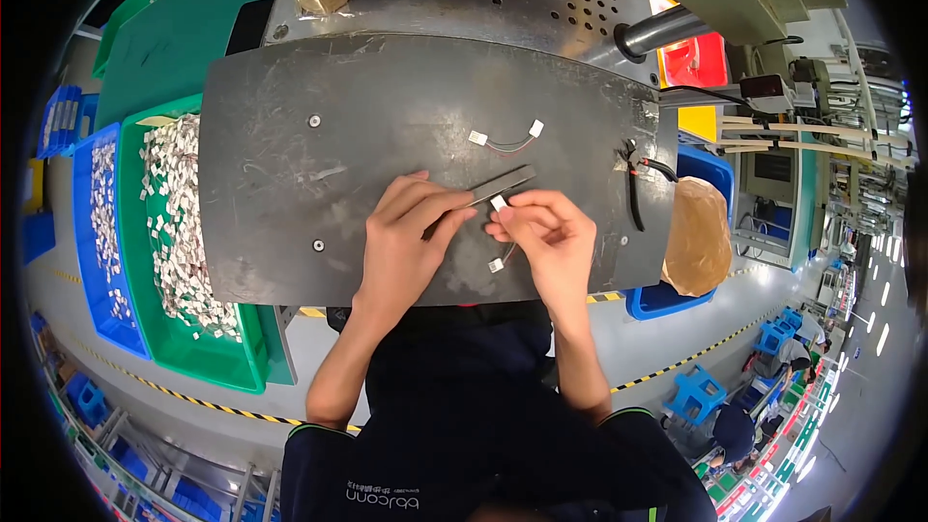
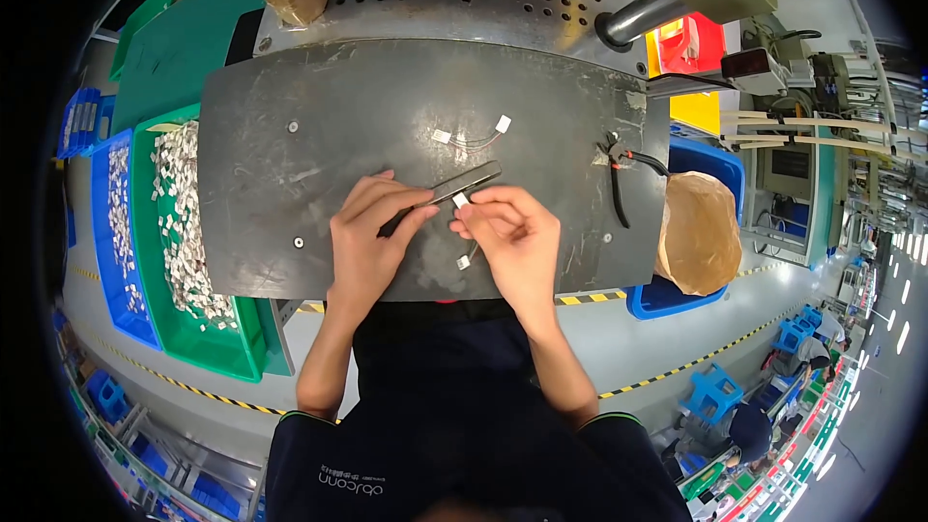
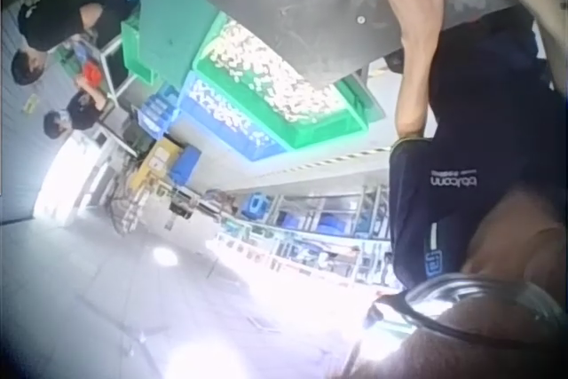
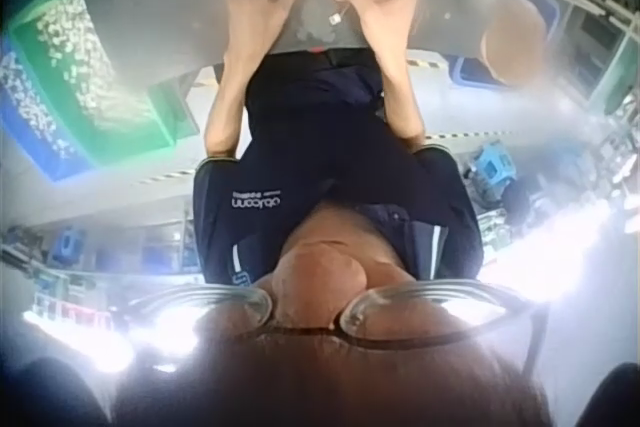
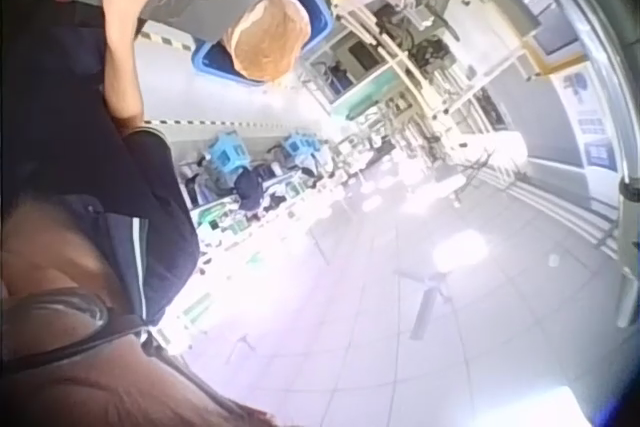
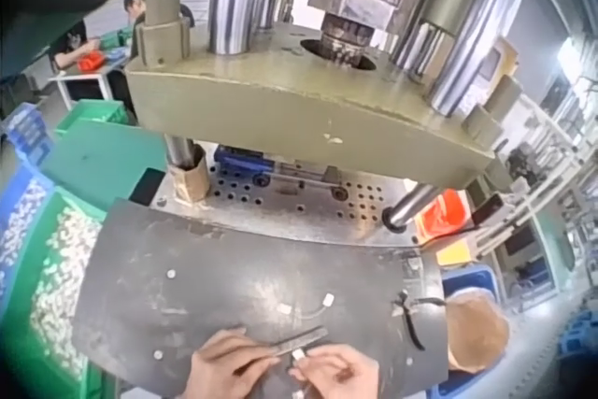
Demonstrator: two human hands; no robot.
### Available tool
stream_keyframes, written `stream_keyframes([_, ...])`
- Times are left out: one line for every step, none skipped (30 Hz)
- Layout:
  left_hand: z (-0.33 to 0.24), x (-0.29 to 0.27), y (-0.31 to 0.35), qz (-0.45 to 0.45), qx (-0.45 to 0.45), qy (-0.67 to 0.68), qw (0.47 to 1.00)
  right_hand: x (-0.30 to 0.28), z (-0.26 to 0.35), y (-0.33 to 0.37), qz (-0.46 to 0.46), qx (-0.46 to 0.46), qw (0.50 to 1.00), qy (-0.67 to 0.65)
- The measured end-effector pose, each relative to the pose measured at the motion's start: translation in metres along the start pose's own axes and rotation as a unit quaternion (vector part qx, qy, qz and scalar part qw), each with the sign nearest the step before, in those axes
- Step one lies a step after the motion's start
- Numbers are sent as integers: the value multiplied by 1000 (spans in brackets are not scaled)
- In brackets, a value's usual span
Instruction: The person assembles wires and connectors into a metal housing by hand, then uses a hydraulic press to secure the components.
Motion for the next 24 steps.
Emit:
stream_keyframes([0,0,0,-4,-6,8,1000,2,-2,-3,1,10,1000,-10])
stream_keyframes([1,0,1,-8,-13,15,1000,5,-4,-5,-6,3,1000,-12])
stream_keyframes([2,0,1,-8,-13,16,1000,6,-4,-5,-6,3,1000,-12])
stream_keyframes([2,-1,2,-5,-21,27,999,6,-5,-4,-3,13,1000,-14])
stream_keyframes([3,-1,2,-4,-30,38,999,7,-5,-5,2,24,1000,-17])
stream_keyframes([4,-1,1,-5,-31,38,999,7,-5,-5,3,24,1000,-16])
stream_keyframes([4,0,0,-3,-25,38,999,6,-6,-5,2,25,999,-22])
stream_keyframes([5,0,1,0,-20,39,999,6,-6,-5,-1,28,999,-28])
stream_keyframes([5,0,1,-1,-22,40,999,6,-6,-5,-1,30,999,-27])
stream_keyframes([5,-2,1,4,-22,43,999,7,-6,-6,10,32,999,-31])
stream_keyframes([6,-3,1,9,-21,46,999,8,-5,-7,20,34,999,-34])
stream_keyframes([6,-3,2,8,-23,47,999,9,-4,-9,20,35,999,-33])
stream_keyframes([7,-4,3,6,-22,54,998,12,-3,-11,15,32,998,-46])
stream_keyframes([8,-5,2,2,-21,59,998,13,-1,-14,12,28,998,-59])
stream_keyframes([8,-6,2,-2,-22,59,998,15,4,-15,15,27,998,-57])
stream_keyframes([7,-5,2,-2,-27,61,998,14,11,-14,18,48,998,27])
stream_keyframes([7,-4,3,-4,-32,62,998,13,16,-14,23,68,991,109])
stream_keyframes([8,-3,2,-9,-33,60,998,5,22,-16,-10,24,977,209])
stream_keyframes([8,-1,2,-6,-33,66,997,-1,29,-20,-43,-22,951,306])
stream_keyframes([8,0,0,-1,-31,73,997,0,45,-25,-91,-65,936,334])
stream_keyframes([8,0,1,-2,-31,72,997,-5,51,-32,-71,-65,916,390])
stream_keyframes([7,-1,1,-1,-37,69,997,0,56,-46,-40,-130,887,442])
stream_keyframes([7,-2,3,0,-46,67,997,7,59,-58,-8,-192,850,490])
stream_keyframes([6,-3,3,1,-42,69,997,7,59,-67,-11,-193,849,492])
Point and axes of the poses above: each hand's wrist, its own y-axis away from the middle knuckle, its own x-axis out of the palm, z = x × y, the point moved 3 cm from there along -y, towards the middle knuckle, and after that the axes turned 15 degrees about z, right-handed, at the moved point
